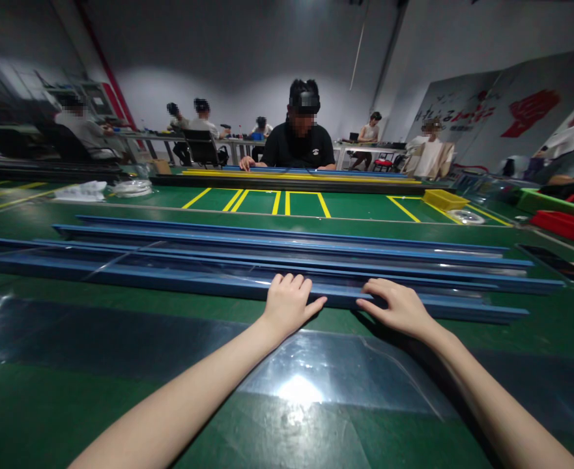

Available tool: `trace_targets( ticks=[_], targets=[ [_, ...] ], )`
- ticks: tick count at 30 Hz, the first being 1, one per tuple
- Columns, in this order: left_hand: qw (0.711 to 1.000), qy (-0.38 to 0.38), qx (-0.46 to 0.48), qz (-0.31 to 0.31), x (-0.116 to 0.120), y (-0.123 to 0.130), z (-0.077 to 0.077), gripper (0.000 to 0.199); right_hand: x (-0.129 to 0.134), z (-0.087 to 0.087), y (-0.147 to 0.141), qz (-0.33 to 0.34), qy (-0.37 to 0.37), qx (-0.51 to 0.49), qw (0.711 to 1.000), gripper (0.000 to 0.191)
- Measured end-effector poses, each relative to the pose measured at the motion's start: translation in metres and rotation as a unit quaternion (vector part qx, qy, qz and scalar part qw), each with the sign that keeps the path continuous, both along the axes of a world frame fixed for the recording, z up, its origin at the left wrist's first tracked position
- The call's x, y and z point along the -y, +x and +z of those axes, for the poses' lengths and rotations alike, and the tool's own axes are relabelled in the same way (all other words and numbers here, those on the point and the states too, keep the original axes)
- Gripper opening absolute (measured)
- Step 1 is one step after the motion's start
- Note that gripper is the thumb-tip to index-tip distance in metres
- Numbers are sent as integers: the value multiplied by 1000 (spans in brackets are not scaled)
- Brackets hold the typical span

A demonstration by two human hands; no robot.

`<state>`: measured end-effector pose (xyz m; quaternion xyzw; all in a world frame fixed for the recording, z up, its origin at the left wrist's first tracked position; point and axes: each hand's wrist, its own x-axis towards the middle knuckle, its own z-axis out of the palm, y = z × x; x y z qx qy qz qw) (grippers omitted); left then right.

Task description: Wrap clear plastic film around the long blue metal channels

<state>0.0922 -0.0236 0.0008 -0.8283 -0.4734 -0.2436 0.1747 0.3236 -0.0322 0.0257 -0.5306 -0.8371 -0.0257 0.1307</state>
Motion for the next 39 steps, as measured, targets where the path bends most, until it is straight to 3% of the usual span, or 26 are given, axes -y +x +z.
trace_targets(
  ticks=[39],
  targets=[
    [1000,-7,2,-5,0,0,1,36,0,0,0,-1,3,13,1000,29]
  ],
)
